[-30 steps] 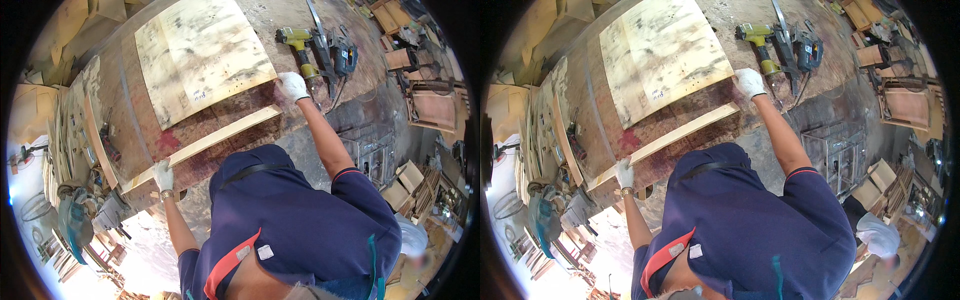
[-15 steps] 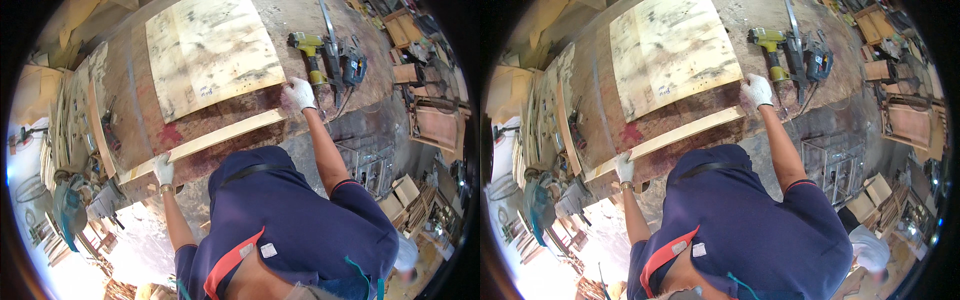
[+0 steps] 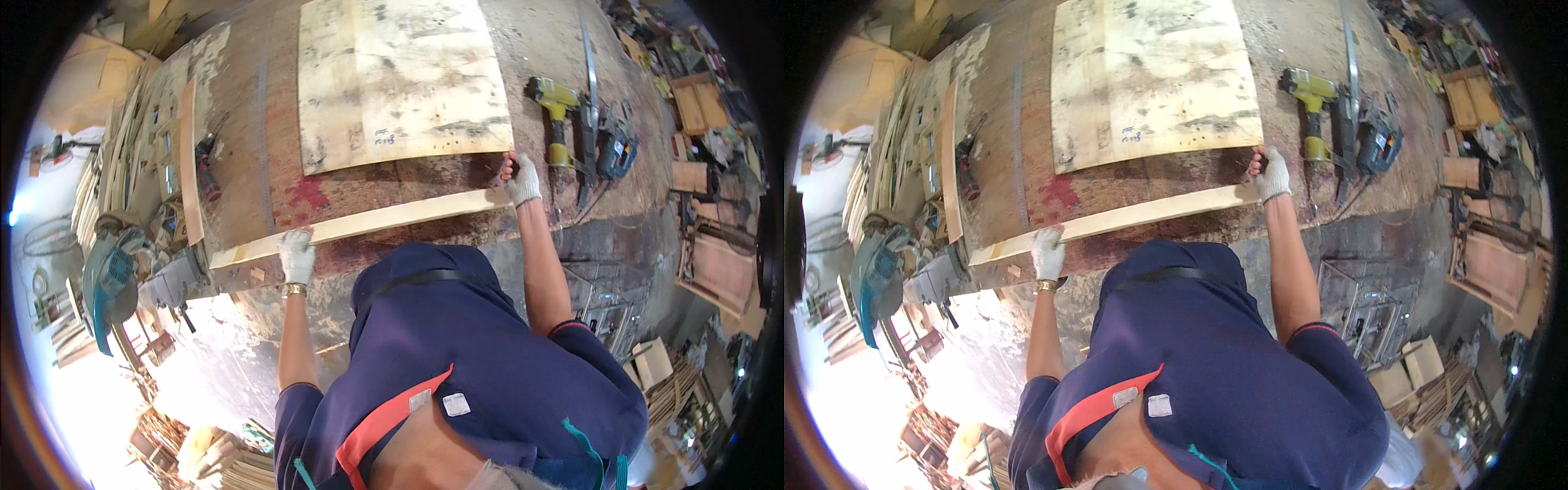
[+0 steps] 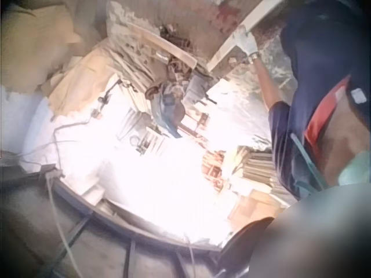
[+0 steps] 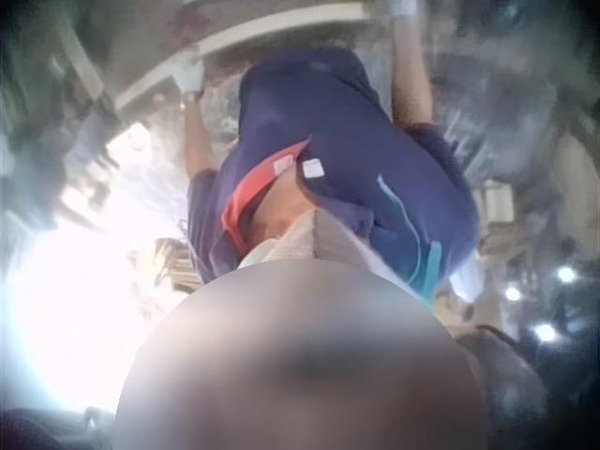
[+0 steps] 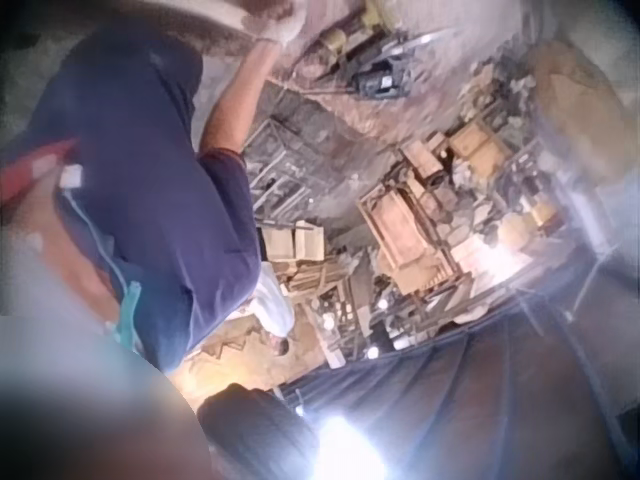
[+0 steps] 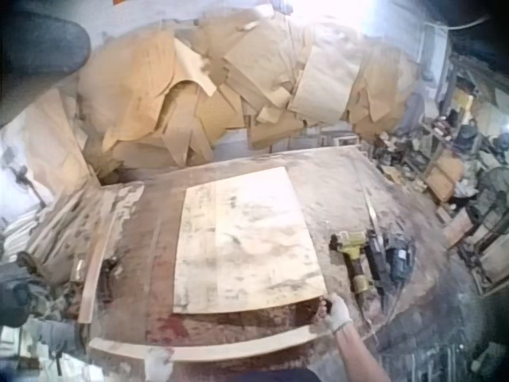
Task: The person assembles a wooden frame by positioning thin wooden strips along the edges of a plywood panel, using a nail gun to fasten them. They measure and cut additional strips with a miter saw, then attach them to the panel to form a rectangular frame.
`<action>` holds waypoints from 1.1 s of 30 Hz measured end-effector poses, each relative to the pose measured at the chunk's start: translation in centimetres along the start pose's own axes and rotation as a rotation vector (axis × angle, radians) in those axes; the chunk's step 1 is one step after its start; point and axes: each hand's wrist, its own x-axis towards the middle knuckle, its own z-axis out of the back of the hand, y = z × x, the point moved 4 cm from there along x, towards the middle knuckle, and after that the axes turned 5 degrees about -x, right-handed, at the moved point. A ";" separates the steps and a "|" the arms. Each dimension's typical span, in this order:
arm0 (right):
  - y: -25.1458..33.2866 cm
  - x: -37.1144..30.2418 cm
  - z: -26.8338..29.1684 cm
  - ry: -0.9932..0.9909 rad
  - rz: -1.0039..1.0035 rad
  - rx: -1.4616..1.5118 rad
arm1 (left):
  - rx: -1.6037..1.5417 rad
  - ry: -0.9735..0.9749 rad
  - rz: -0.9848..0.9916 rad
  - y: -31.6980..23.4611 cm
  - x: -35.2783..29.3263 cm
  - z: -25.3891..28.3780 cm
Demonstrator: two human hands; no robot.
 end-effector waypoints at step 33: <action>9.0 -23.9 -36.9 0.158 1.196 -1.651 | -1.910 -0.196 -0.165 -21.6 15.4 16.4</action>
